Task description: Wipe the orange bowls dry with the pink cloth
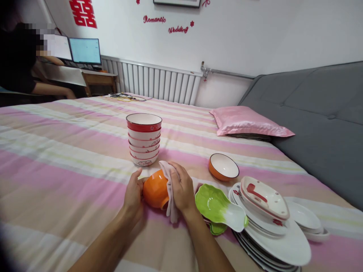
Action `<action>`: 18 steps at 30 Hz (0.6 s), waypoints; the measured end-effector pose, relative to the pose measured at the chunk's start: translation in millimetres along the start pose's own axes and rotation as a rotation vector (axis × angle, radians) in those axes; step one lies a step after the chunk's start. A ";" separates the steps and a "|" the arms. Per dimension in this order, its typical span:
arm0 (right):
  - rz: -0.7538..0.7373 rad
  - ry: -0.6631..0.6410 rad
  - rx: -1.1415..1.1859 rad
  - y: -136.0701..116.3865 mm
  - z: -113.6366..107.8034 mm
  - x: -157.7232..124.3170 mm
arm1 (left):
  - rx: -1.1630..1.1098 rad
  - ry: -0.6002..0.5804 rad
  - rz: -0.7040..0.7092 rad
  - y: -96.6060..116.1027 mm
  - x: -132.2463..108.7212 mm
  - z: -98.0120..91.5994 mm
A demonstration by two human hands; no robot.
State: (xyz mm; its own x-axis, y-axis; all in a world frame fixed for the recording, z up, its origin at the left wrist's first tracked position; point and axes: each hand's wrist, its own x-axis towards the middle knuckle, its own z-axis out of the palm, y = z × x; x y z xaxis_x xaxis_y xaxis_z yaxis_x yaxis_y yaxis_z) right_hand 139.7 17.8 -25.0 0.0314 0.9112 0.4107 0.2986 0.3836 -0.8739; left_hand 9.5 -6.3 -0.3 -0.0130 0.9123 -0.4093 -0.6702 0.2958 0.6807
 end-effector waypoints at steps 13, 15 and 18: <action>-0.124 -0.006 -0.051 -10.8 2.0 -8.5 | -0.044 0.072 0.035 -0.7 2.6 -3.1; -0.239 -0.020 -0.211 -19.9 2.0 -12.3 | -0.032 0.035 0.049 -2.2 4.5 -4.4; -0.352 -0.049 -0.423 -31.3 5.1 -17.3 | -0.019 -0.038 0.131 -6.8 8.9 -7.6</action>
State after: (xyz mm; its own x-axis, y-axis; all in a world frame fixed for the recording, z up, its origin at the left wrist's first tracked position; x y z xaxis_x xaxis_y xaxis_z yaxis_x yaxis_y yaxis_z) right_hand 125.0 -9.1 -6.1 -0.1815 0.7485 0.6378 0.6408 0.5820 -0.5006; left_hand 8.3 -2.4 -13.1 -0.0734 0.9531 -0.2935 -0.6782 0.1681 0.7154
